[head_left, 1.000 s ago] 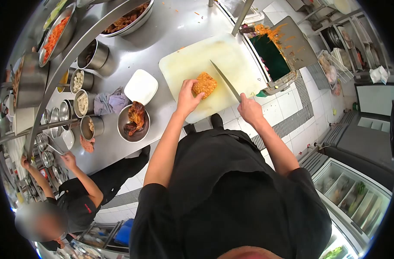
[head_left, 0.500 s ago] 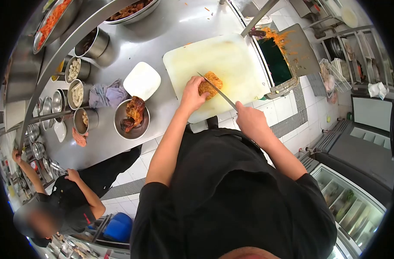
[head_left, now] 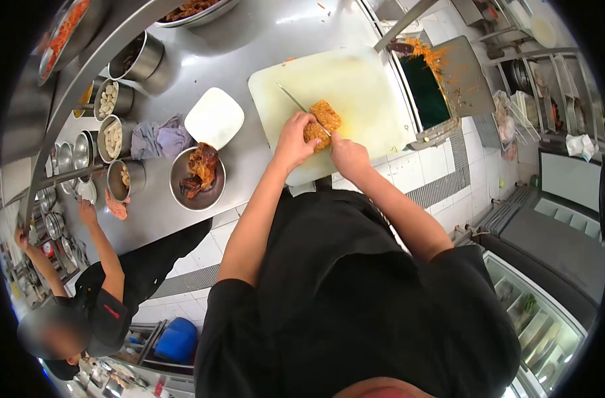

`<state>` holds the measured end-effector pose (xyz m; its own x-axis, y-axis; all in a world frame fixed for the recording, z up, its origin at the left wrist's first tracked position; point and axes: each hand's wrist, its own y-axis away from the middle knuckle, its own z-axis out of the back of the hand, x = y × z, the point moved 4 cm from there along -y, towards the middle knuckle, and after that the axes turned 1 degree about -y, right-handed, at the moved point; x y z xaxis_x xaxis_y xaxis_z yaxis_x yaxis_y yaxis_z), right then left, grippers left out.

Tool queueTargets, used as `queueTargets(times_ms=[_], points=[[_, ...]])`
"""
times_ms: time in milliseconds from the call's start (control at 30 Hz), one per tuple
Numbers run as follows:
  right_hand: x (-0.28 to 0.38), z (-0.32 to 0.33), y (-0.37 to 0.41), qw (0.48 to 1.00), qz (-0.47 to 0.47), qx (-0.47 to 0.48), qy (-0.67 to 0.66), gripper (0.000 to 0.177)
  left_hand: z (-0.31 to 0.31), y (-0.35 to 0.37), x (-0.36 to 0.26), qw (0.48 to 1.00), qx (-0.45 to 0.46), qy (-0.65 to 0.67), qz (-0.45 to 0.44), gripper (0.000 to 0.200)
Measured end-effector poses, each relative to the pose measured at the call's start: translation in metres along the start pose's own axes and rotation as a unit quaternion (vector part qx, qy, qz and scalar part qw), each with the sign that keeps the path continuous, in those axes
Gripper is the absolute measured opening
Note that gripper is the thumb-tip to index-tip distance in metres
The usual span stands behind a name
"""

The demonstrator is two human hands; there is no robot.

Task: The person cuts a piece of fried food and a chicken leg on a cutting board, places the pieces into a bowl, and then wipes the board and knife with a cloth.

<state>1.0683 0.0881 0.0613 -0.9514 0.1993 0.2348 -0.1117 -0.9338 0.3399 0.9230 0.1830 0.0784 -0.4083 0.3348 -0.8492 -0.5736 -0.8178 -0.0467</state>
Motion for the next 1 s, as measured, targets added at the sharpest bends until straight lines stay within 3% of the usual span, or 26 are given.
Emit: queueTargets(times_ms=[100, 200, 267, 467, 667, 833, 933, 1000], points=[[0.007, 0.002, -0.005, 1.0, -0.007, 0.005, -0.001, 0.015, -0.004, 0.014, 0.002, 1.0, 0.009, -0.005, 0.018, 0.048], [0.003, 0.031, -0.001, 1.0, 0.005, 0.018, 0.012, 0.014, -0.005, 0.022, 0.004, 0.997, -0.073, 0.031, -0.006, 0.048], [0.007, 0.061, 0.028, 1.0, -0.001, 0.005, 0.011, 0.014, -0.007, 0.033, 0.012, 0.992, -0.091, 0.086, 0.017, 0.047], [0.012, 0.101, 0.1, 0.996, 0.006, 0.06, 0.061, 0.015, -0.013, 0.03, 0.016, 0.995, -0.084, 0.05, 0.024, 0.044], [0.024, 0.108, 0.098, 0.99, -0.013, 0.114, 0.083, 0.016, -0.012, 0.026, 0.014, 0.996, -0.085, 0.013, -0.004, 0.04], [0.032, 0.049, 0.031, 0.996, 0.019, 0.048, 0.078, 0.019, -0.006, 0.025, 0.008, 0.998, -0.049, 0.016, 0.02, 0.038], [0.03, 0.091, 0.073, 0.992, -0.007, 0.095, 0.082, 0.021, -0.006, 0.023, 0.008, 0.998, -0.061, 0.022, 0.019, 0.037], [0.022, 0.085, 0.087, 0.984, -0.038, 0.145, 0.099, 0.021, -0.007, 0.024, 0.012, 0.997, -0.075, 0.028, 0.019, 0.036]])
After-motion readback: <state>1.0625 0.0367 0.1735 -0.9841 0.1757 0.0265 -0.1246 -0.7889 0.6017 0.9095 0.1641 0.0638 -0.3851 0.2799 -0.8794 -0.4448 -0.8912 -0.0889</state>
